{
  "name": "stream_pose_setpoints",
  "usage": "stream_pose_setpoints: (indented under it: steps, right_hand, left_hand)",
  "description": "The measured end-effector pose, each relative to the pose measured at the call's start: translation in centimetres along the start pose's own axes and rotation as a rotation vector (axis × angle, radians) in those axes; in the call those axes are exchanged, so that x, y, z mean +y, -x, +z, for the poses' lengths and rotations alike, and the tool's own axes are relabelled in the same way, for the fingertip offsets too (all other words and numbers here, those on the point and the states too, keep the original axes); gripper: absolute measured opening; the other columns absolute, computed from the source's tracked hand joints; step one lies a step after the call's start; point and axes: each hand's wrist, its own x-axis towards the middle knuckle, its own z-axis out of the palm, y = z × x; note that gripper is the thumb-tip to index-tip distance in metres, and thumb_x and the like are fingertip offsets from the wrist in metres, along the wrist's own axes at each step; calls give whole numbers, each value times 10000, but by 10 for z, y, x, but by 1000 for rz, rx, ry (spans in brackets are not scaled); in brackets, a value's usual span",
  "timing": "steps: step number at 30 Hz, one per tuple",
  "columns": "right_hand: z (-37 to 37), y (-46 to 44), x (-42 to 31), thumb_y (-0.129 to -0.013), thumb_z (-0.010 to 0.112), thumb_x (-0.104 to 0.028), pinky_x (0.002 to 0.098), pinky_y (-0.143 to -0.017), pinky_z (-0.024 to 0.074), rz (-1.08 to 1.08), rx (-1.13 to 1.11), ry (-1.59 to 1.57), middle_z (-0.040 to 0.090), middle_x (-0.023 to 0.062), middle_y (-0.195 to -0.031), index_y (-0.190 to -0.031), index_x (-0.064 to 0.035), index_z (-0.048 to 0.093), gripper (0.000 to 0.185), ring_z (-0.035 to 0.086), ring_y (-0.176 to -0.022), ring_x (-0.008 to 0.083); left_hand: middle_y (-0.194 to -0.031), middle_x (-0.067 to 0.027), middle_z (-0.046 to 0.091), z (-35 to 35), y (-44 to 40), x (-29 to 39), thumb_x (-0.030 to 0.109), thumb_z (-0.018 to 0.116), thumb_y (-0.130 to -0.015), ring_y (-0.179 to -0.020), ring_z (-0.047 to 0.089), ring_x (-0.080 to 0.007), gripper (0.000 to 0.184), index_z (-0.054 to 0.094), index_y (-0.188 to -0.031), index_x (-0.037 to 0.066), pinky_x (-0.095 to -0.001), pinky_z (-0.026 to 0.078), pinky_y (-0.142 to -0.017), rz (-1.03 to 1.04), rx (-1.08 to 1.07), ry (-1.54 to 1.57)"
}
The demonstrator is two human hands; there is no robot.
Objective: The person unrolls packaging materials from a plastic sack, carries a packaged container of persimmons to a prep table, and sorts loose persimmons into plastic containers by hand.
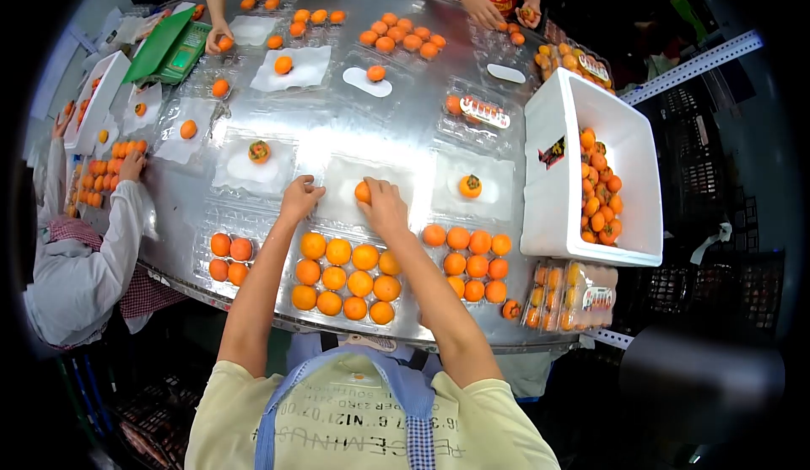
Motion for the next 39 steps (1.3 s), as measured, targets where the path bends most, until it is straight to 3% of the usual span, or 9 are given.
stream_pose_setpoints:
  steps: [5, 10, 14, 19, 22, 28, 34, 38, 39]
  right_hand:
    - [-32, 6, -8, -765, 710, -210, 356, -793, 500, 106, 75, -360, 593, 121, -1086, -1244, -57, 498, 546, 602, -922, 260]
    - [-103, 92, 15, -799, 692, -85, 279, -787, 497, 211, 235, -830, 573, 98, -1159, -1239, -6, 485, 492, 594, -963, 160]
    - [-125, 201, 45, -809, 684, -41, 282, -817, 491, 342, 577, -703, 564, 100, -1141, -1248, 7, 473, 490, 578, -1013, 177]
    - [-101, 310, 90, -794, 727, -145, 288, -746, 486, 735, 645, -361, 571, 100, -1087, -1239, 3, 489, 525, 571, -947, 175]
    - [-94, 314, 90, -769, 745, -177, 304, -748, 469, 695, 680, -149, 568, 122, -1054, -1223, 2, 503, 545, 566, -914, 212]
    - [-105, 307, 85, -767, 716, -157, 340, -797, 450, 432, 609, 447, 555, 165, -1059, -1182, 17, 528, 487, 558, -921, 258]
    - [-78, 263, -9, -869, 608, -236, 332, -755, 506, 482, 125, -510, 643, 172, -997, -1178, 49, 532, 427, 637, -854, 233]
    - [-54, 239, -19, -807, 659, -294, 354, -750, 507, 494, -417, -477, 638, 209, -964, -1140, 57, 527, 501, 642, -837, 275]
    - [-30, 244, -10, -779, 681, -306, 362, -743, 503, 493, -349, -513, 624, 214, -976, -1120, 63, 521, 527, 628, -846, 263]
  left_hand:
    - [-802, -112, 689, 12, -13, -17, 227, 696, -740, -729, 648, -206, 280, 691, -914, 6, -319, 498, -664, 65, -35, 241]
    - [-816, -56, 659, -28, 35, 19, 107, 682, -767, -695, 572, -126, 185, 652, -915, -1, -275, 477, -638, 163, -5, 366]
    - [-927, -62, 635, -55, 91, 21, 7, 639, -777, -799, 581, -143, 124, 620, -899, 12, -265, 470, -697, 300, -18, 401]
    - [-1058, -122, 611, -62, 142, -7, -97, 558, -744, -998, 601, -260, 246, 626, -949, 20, -300, 487, -821, 604, -11, 191]
    - [-1121, -135, 603, -71, 162, -9, -110, 545, -724, -1055, 588, -296, 336, 625, -1016, 35, -349, 497, -863, 683, -50, -80]
    - [-1226, -133, 561, -80, 187, -21, -90, 536, -717, -1126, 546, -326, 427, 610, -1113, 52, -383, 468, -925, 796, -145, -302]
    - [-1289, -164, 500, -64, 210, -28, -68, 498, -759, -1202, 463, -348, 464, 545, -1209, 31, -402, 389, -1008, 684, -106, -262]
    - [-1292, -196, 485, -53, 222, -27, -47, 476, -800, -1221, 430, -367, 465, 491, -1260, 12, -415, 346, -1040, 585, -49, -231]
    - [-1291, -201, 486, -50, 223, -26, -38, 463, -821, -1225, 426, -368, 453, 480, -1271, 8, -420, 333, -1047, 593, -50, -245]
